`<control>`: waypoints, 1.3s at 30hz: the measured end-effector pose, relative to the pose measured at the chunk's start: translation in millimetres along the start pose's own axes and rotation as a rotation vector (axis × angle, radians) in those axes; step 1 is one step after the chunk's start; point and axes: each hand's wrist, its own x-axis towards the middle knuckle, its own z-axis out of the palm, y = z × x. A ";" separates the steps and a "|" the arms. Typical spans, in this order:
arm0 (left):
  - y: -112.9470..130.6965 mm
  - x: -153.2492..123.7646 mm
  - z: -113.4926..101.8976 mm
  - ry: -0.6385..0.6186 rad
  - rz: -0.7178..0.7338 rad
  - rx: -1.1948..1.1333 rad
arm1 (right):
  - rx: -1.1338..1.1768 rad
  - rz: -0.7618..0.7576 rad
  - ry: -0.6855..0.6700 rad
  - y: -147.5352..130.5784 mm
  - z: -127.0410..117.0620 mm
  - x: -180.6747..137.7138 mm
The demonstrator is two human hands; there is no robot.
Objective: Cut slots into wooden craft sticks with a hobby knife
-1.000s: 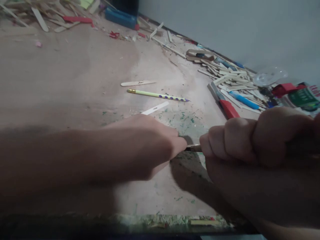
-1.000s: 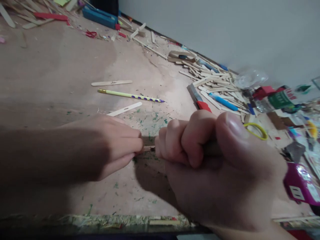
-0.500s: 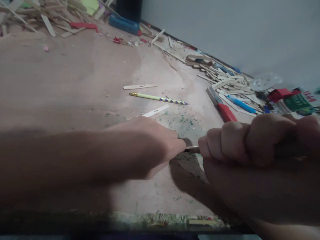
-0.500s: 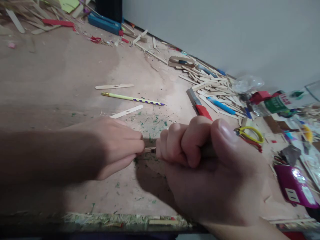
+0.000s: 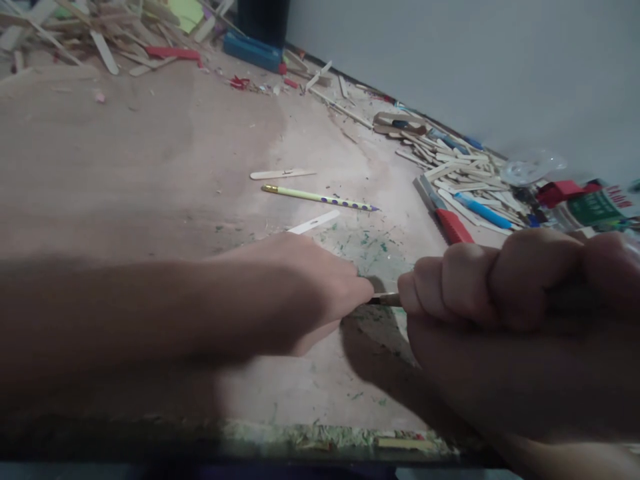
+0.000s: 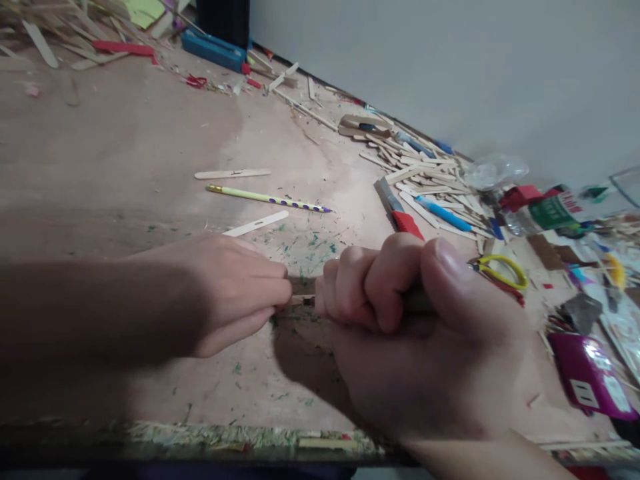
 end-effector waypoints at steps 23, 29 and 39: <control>0.3 -1.1 2.7 0.026 0.027 0.010 | -0.029 0.015 0.015 -1.1 -2.0 0.6; 0.8 -0.6 1.2 0.009 0.020 -0.004 | -0.030 0.036 0.060 -3.8 4.5 2.9; 9.6 -10.5 -15.9 0.000 -0.008 -0.033 | -0.031 -0.052 0.073 6.9 8.4 -2.3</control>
